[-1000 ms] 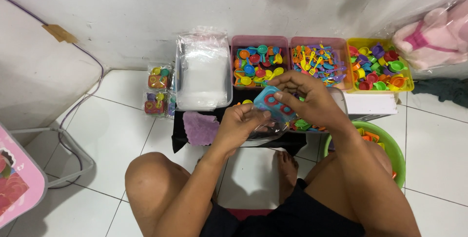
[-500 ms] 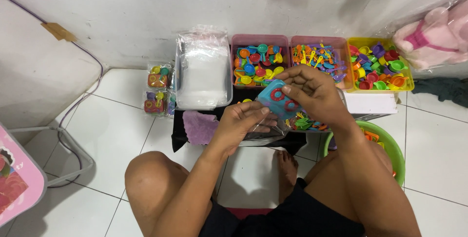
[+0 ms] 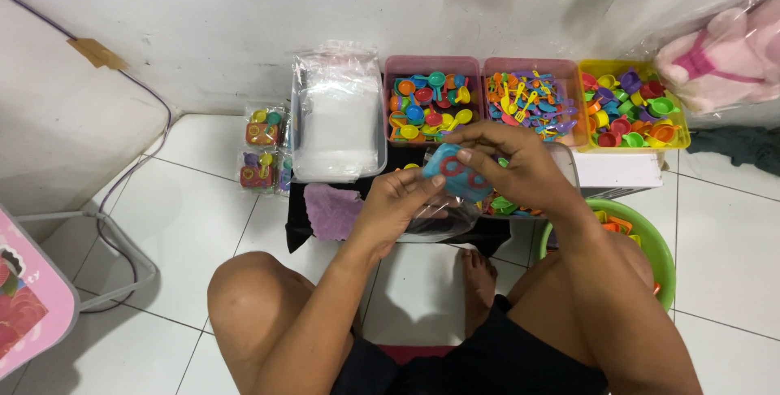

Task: Sorting small plastic toy components from bins and packing them into individual plastic bags.

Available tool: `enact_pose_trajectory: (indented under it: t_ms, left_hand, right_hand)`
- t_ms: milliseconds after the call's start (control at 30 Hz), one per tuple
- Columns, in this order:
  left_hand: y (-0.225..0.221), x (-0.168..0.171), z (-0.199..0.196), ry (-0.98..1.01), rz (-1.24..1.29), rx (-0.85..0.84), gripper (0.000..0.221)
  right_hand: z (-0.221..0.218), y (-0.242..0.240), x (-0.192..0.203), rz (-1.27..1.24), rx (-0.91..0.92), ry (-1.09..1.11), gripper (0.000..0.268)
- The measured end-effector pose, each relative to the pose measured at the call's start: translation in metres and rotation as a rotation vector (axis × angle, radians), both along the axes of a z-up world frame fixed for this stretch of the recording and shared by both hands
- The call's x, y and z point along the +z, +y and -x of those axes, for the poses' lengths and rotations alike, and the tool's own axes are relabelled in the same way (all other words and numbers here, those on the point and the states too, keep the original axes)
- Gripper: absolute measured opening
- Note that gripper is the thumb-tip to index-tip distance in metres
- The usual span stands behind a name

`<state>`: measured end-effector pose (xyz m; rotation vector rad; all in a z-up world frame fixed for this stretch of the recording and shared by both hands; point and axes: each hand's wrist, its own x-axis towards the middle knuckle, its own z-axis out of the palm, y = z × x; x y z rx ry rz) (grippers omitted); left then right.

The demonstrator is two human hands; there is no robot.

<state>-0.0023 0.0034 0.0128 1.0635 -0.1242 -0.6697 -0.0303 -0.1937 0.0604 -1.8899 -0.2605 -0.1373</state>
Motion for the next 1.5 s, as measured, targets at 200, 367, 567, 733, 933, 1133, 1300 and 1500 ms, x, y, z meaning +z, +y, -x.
enact_pose_trajectory:
  t_ms: [200, 367, 567, 733, 933, 1133, 1300, 1500]
  left_hand:
    - [0.000, 0.011, -0.001, -0.005, 0.010, 0.036, 0.029]
    - [0.001, -0.002, -0.006, -0.032, 0.001, 0.049, 0.031]
    - [0.000, -0.004, -0.008, -0.083, -0.006, 0.036, 0.038]
    - [0.002, 0.014, -0.003, -0.153, -0.044, -0.020, 0.048]
    - [-0.002, 0.000, -0.005, -0.140, -0.055, -0.004, 0.037]
    - [0.001, 0.003, -0.007, -0.138, -0.056, 0.060, 0.034]
    - [0.000, 0.004, -0.007, -0.113, -0.008, 0.109, 0.039]
    - [0.000, 0.009, -0.006, -0.112, -0.006, 0.150, 0.041]
  right_hand:
    - [-0.006, 0.001, 0.008, 0.079, 0.098, -0.154, 0.035]
    - [-0.007, 0.006, 0.000, 0.065, 0.141, -0.154, 0.030]
    - [-0.010, 0.006, -0.013, 0.054, 0.060, -0.189, 0.012]
    - [-0.011, 0.005, -0.012, 0.059, 0.007, -0.214, 0.010]
    - [-0.008, 0.006, -0.004, 0.015, 0.023, -0.183, 0.008]
    - [-0.012, -0.002, -0.010, -0.050, -0.016, -0.111, 0.015]
    - [-0.012, -0.009, -0.015, -0.032, 0.016, -0.124, 0.004]
    - [-0.009, -0.004, -0.008, -0.086, -0.017, -0.085, 0.016]
